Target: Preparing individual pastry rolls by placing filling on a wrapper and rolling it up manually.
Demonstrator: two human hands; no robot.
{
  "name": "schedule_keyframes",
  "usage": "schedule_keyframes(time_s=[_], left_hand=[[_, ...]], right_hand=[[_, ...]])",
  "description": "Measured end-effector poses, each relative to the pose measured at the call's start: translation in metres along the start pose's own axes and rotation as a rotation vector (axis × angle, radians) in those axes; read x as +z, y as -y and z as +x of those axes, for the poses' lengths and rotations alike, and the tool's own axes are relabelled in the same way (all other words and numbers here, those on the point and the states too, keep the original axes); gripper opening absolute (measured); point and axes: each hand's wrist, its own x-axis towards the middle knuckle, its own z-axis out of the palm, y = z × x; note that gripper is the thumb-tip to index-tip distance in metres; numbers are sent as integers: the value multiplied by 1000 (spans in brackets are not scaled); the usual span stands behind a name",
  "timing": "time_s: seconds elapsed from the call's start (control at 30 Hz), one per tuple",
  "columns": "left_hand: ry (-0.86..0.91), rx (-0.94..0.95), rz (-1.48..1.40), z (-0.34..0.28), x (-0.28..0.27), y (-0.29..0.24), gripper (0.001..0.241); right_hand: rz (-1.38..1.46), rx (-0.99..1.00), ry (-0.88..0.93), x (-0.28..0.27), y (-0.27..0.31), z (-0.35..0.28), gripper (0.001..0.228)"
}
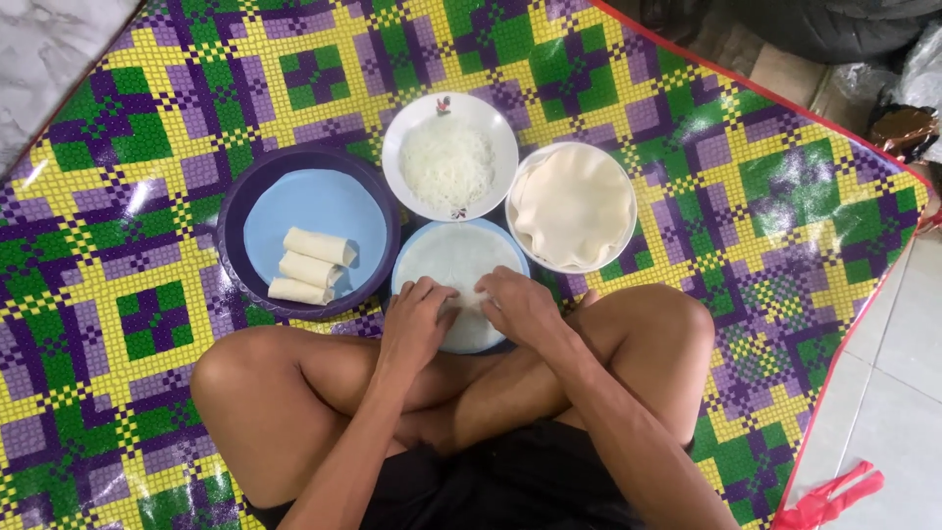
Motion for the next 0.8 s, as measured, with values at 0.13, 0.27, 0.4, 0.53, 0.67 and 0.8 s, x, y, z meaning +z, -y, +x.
schedule_keyframes(time_s=[0.13, 0.27, 0.4, 0.53, 0.67, 0.8], left_hand=[[-55, 56, 17, 0, 8, 9, 34], [-295, 122, -64, 1, -4, -2, 22], [-441, 147, -143, 10, -8, 3, 25], [-436, 80, -142, 17, -16, 4, 19], [-199, -17, -47, 6, -10, 14, 38], [31, -57, 96, 8, 6, 13, 63]], right_hand=[[25, 21, 34, 6, -10, -7, 36], [12, 40, -194, 0, -7, -2, 36], [253, -26, -207, -11, -10, 14, 20], [230, 182, -75, -40, -6, 44, 42], [126, -16, -247, -25, -16, 24, 57], [94, 169, 304, 3, -11, 17, 88]])
